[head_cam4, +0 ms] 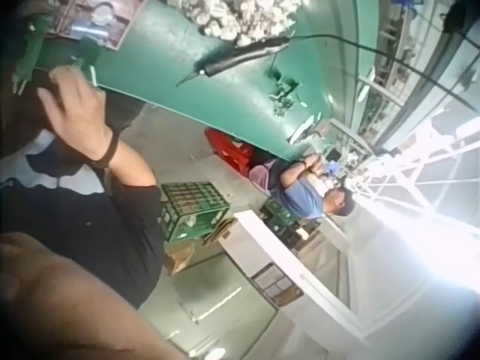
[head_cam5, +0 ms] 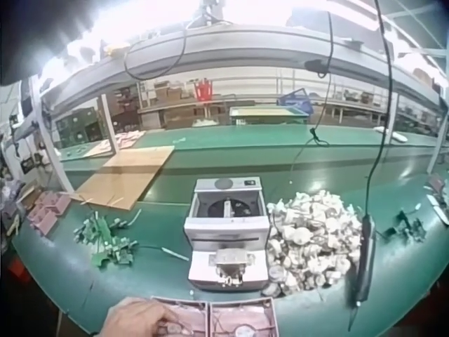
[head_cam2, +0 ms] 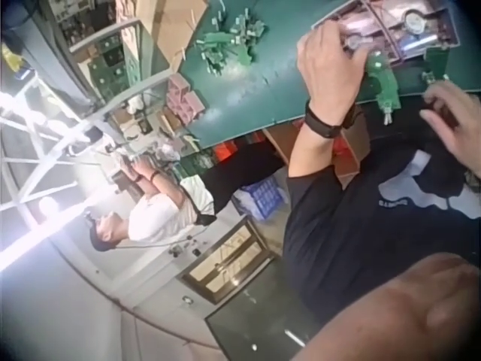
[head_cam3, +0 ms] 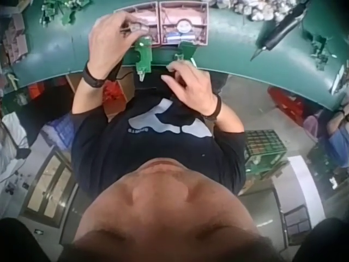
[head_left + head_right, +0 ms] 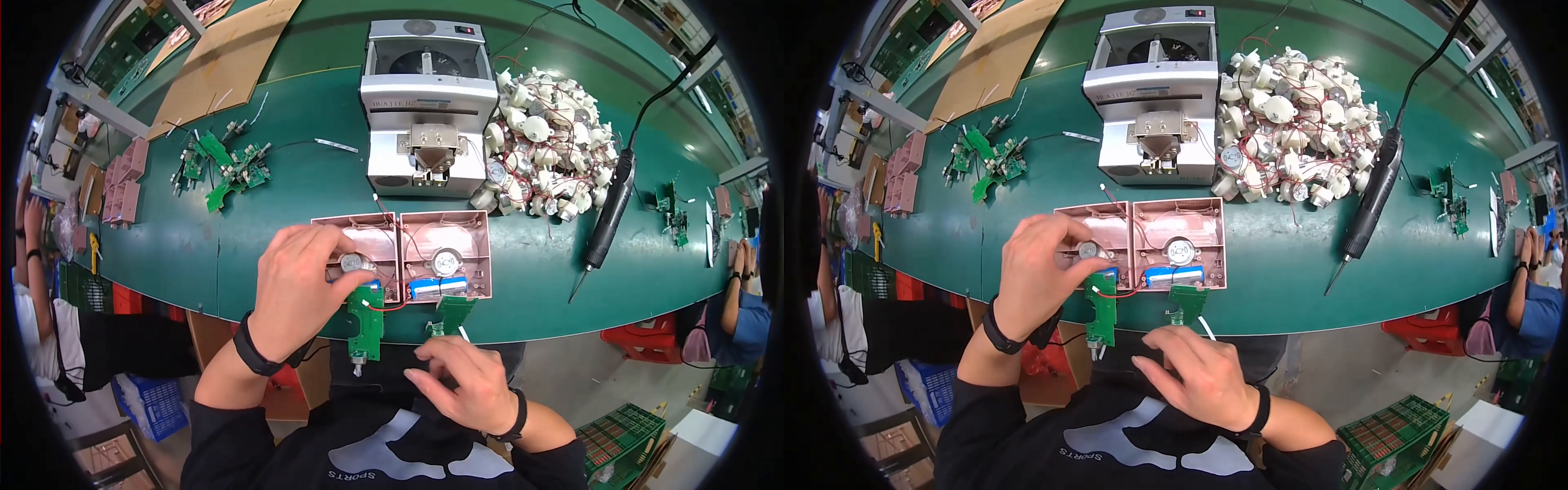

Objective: The person fits a circuit board into a pink plastic housing, picks up a motor from a pile, and places it into the housing. They then use a power screwdriver to secure the components, repeating these actions for a second housing.

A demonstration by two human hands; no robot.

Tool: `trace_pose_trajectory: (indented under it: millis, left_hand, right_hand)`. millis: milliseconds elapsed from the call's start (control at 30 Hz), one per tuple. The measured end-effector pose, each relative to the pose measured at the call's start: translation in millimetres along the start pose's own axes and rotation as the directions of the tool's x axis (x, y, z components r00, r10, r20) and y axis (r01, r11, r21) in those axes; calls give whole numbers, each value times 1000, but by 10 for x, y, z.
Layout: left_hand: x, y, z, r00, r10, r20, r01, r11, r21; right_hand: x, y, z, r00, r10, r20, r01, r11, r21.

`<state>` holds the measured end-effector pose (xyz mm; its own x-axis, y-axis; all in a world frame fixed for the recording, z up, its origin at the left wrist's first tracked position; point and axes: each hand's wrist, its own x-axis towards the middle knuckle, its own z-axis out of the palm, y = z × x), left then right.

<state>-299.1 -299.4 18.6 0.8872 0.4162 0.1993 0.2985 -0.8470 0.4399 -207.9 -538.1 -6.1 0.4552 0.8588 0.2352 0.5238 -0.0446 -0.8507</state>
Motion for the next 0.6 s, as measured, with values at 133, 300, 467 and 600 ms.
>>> trace_pose_trajectory:
  millis: [133,300,467,600]
  left_hand:
    - [115,58,-97,999,-5,54,7,1000,-28]
    - [1,-146,-258,992,-7,-126,-4,997,-83]
    - [53,-242,-7,998,-59,-31,48,960,-276]
    - [21,-267,-27,998,-42,39,51,956,-287]
  right_hand:
    - [-139,-36,-298,994,46,-101,-48,999,-18]
    - [-214,300,-717,834,199,-515,-276,958,-76]
    - [-26,766,-1229,742,104,-663,-410,852,-325]
    - [127,962,-1334,709,141,-691,-583,669,-462]
